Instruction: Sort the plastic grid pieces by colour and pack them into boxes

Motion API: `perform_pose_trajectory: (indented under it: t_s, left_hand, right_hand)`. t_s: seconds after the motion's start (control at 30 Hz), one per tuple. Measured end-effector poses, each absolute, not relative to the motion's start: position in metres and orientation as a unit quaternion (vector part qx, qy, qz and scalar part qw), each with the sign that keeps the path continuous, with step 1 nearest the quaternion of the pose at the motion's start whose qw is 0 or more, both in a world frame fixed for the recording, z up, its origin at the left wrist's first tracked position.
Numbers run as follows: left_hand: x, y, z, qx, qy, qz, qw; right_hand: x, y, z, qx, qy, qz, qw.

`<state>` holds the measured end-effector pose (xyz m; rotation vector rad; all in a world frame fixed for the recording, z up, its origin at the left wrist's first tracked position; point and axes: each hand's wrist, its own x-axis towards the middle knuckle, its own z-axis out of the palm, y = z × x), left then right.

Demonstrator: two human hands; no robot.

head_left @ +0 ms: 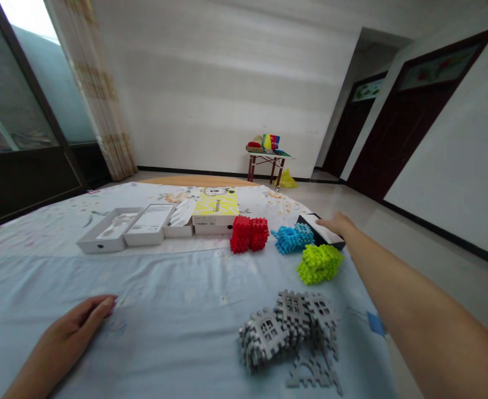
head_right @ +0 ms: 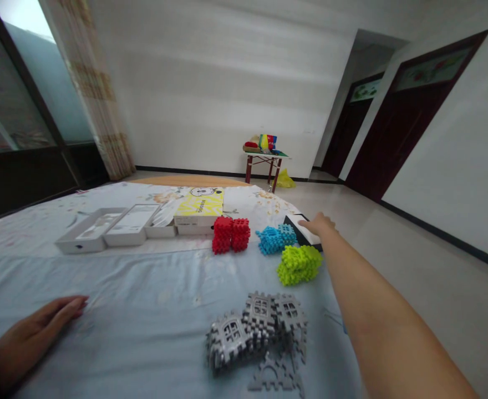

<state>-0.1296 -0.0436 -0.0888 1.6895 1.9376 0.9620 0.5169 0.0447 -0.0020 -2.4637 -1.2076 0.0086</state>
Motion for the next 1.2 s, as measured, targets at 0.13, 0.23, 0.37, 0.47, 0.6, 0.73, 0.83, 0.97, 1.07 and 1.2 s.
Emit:
perform_pose_trajectory:
  t_s: [0.13, 0.23, 0.37, 0.47, 0.6, 0.73, 0.83, 0.97, 1.07, 1.2]
  left_hand:
    - [-0.125, -0.047, -0.086, 0.621, 0.687, 0.32, 0.2]
    - [-0.125, -0.049, -0.088, 0.636, 0.672, 0.324, 0.195]
    - [-0.127, -0.049, -0.092, 0.657, 0.646, 0.342, 0.185]
    - [-0.126, -0.05, -0.091, 0.668, 0.632, 0.345, 0.188]
    - [-0.122, -0.055, -0.084, 0.67, 0.624, 0.35, 0.199]
    - [-0.118, -0.059, -0.079, 0.664, 0.617, 0.363, 0.215]
    - [-0.117, -0.06, -0.078, 0.667, 0.609, 0.362, 0.231]
    - [-0.117, -0.062, -0.079, 0.67, 0.603, 0.36, 0.24]
    - [-0.117, -0.063, -0.079, 0.667, 0.608, 0.357, 0.24]
    - [-0.116, -0.065, -0.08, 0.662, 0.613, 0.358, 0.241]
  right_hand:
    - [0.46, 0.055, 0.033, -0.845, -0.491, -0.024, 0.21]
    - [0.401, 0.06, 0.052, -0.79, -0.574, -0.035, 0.214]
    - [0.324, 0.064, 0.066, -0.717, -0.673, -0.033, 0.18]
    - [0.276, 0.069, 0.066, -0.705, -0.697, -0.027, 0.127]
    - [0.228, 0.082, 0.056, -0.703, -0.706, -0.025, 0.082]
    - [0.199, 0.099, 0.041, -0.71, -0.703, -0.021, 0.033]
    - [0.184, 0.112, 0.031, -0.719, -0.695, -0.013, -0.004]
    - [0.171, 0.128, 0.019, -0.735, -0.674, 0.007, -0.074]
    - [0.169, 0.139, 0.011, -0.733, -0.675, 0.002, -0.088]
    - [0.174, 0.146, 0.008, -0.71, -0.699, -0.021, -0.078]
